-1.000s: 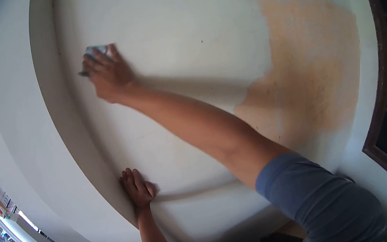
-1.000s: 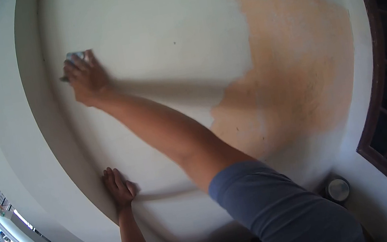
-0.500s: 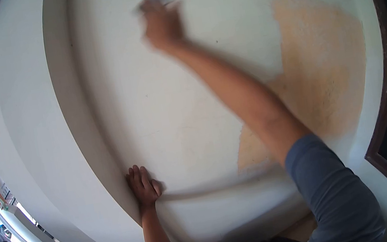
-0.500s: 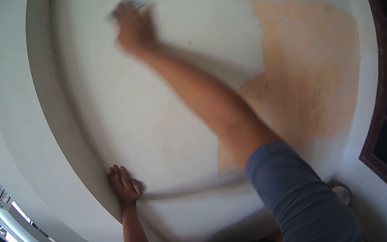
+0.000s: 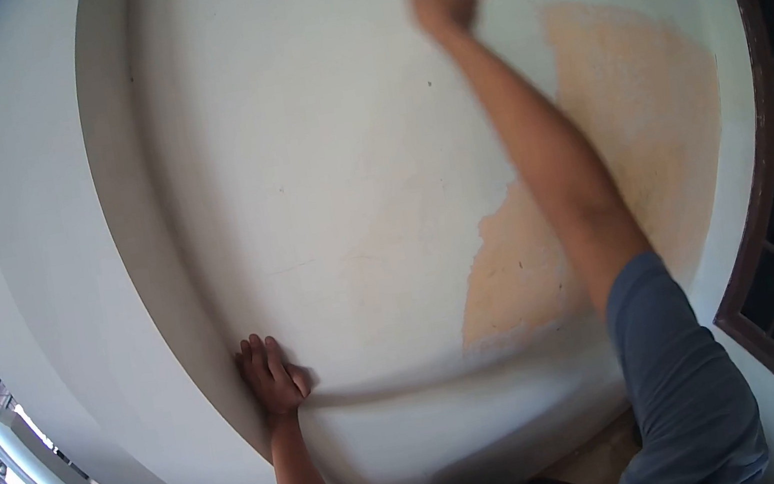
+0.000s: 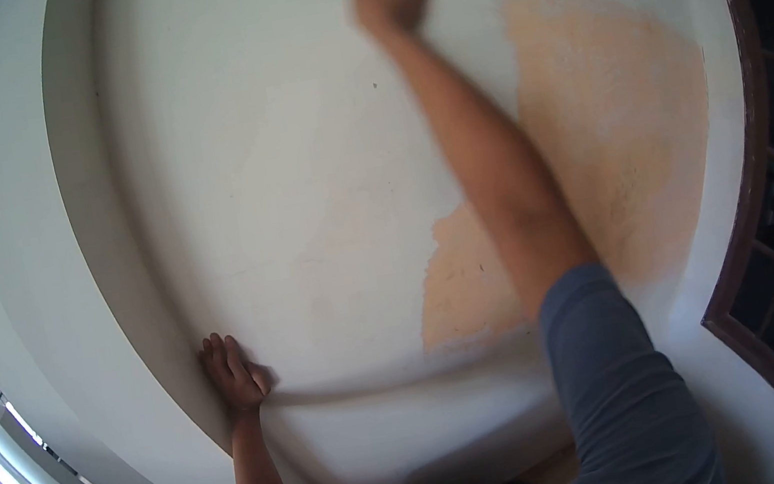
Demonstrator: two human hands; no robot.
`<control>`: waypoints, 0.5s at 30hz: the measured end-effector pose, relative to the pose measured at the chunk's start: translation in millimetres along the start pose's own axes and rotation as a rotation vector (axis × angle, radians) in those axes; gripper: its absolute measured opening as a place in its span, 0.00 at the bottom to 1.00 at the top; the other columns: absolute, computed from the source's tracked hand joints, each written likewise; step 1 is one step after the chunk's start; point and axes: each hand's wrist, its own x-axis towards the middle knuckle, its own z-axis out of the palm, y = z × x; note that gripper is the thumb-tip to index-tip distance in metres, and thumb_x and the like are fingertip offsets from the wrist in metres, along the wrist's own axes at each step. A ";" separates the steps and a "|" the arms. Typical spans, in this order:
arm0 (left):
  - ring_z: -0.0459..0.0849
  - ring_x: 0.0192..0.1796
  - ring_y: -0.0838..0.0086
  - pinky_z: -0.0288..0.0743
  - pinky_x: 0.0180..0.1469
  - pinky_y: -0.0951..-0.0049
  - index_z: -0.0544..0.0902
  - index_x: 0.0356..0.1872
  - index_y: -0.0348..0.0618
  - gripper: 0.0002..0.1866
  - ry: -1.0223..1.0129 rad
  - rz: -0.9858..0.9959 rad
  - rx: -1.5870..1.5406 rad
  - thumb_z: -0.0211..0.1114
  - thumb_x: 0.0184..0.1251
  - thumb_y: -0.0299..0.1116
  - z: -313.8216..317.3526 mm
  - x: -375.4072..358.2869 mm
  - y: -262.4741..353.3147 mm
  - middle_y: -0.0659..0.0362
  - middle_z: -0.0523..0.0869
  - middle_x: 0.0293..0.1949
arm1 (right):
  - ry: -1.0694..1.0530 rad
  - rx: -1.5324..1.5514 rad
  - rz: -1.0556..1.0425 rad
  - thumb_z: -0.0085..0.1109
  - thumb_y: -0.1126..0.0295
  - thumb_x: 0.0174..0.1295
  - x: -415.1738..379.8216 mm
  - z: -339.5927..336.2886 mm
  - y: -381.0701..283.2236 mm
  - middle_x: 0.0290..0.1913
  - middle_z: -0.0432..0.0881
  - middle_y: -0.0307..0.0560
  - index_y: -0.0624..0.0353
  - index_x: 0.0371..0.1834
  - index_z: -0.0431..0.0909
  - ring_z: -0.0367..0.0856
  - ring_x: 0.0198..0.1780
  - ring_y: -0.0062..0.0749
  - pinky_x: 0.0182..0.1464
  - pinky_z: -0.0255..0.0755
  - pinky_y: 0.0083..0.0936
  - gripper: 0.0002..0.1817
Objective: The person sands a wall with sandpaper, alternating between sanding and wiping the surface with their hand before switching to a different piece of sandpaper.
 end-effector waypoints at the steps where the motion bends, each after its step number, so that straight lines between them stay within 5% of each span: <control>1: 0.67 0.68 0.37 0.58 0.69 0.36 0.71 0.64 0.32 0.30 -0.004 0.008 -0.012 0.47 0.57 0.30 -0.3 -0.8 -1.7 0.37 0.69 0.66 | -0.034 0.106 -0.140 0.46 0.66 0.68 -24.1 6.8 -55.7 0.67 0.71 0.52 0.61 0.61 0.73 0.66 0.70 0.45 0.72 0.50 0.58 0.21; 2: 0.67 0.68 0.37 0.58 0.69 0.36 0.70 0.64 0.31 0.30 -0.001 0.013 -0.025 0.47 0.57 0.29 -1.7 0.1 -0.4 0.37 0.68 0.66 | -0.083 0.109 -0.378 0.47 0.66 0.66 -53.8 8.8 -107.7 0.69 0.70 0.50 0.60 0.63 0.72 0.65 0.71 0.45 0.73 0.48 0.58 0.22; 4: 0.67 0.68 0.37 0.58 0.69 0.36 0.71 0.64 0.31 0.30 0.008 0.022 -0.029 0.47 0.57 0.29 -4.1 1.7 -0.8 0.36 0.68 0.66 | -0.295 0.329 -0.487 0.45 0.67 0.68 -103.9 -13.1 -185.2 0.76 0.62 0.40 0.56 0.69 0.68 0.56 0.77 0.36 0.75 0.42 0.61 0.25; 8: 0.67 0.67 0.36 0.58 0.69 0.36 0.71 0.63 0.30 0.29 -0.006 0.011 -0.009 0.46 0.57 0.28 -1.2 -3.2 -1.0 0.35 0.68 0.66 | -0.379 0.119 -0.722 0.45 0.70 0.65 -60.5 -27.6 -124.3 0.74 0.65 0.34 0.48 0.67 0.70 0.60 0.75 0.28 0.74 0.44 0.62 0.25; 12: 0.67 0.67 0.36 0.58 0.70 0.36 0.72 0.62 0.30 0.29 0.001 0.004 -0.028 0.45 0.56 0.28 3.2 -7.3 -3.6 0.35 0.68 0.66 | -0.069 0.026 -0.284 0.41 0.70 0.71 4.7 -26.8 73.3 0.69 0.71 0.37 0.42 0.63 0.74 0.65 0.71 0.33 0.67 0.53 0.67 0.20; 15: 0.67 0.68 0.37 0.58 0.70 0.36 0.72 0.62 0.30 0.29 0.011 -0.013 -0.009 0.45 0.56 0.28 1.5 -4.5 0.7 0.35 0.68 0.66 | -0.031 -0.088 0.006 0.42 0.67 0.72 -3.9 -34.6 84.5 0.71 0.68 0.47 0.51 0.64 0.73 0.63 0.73 0.40 0.67 0.53 0.67 0.19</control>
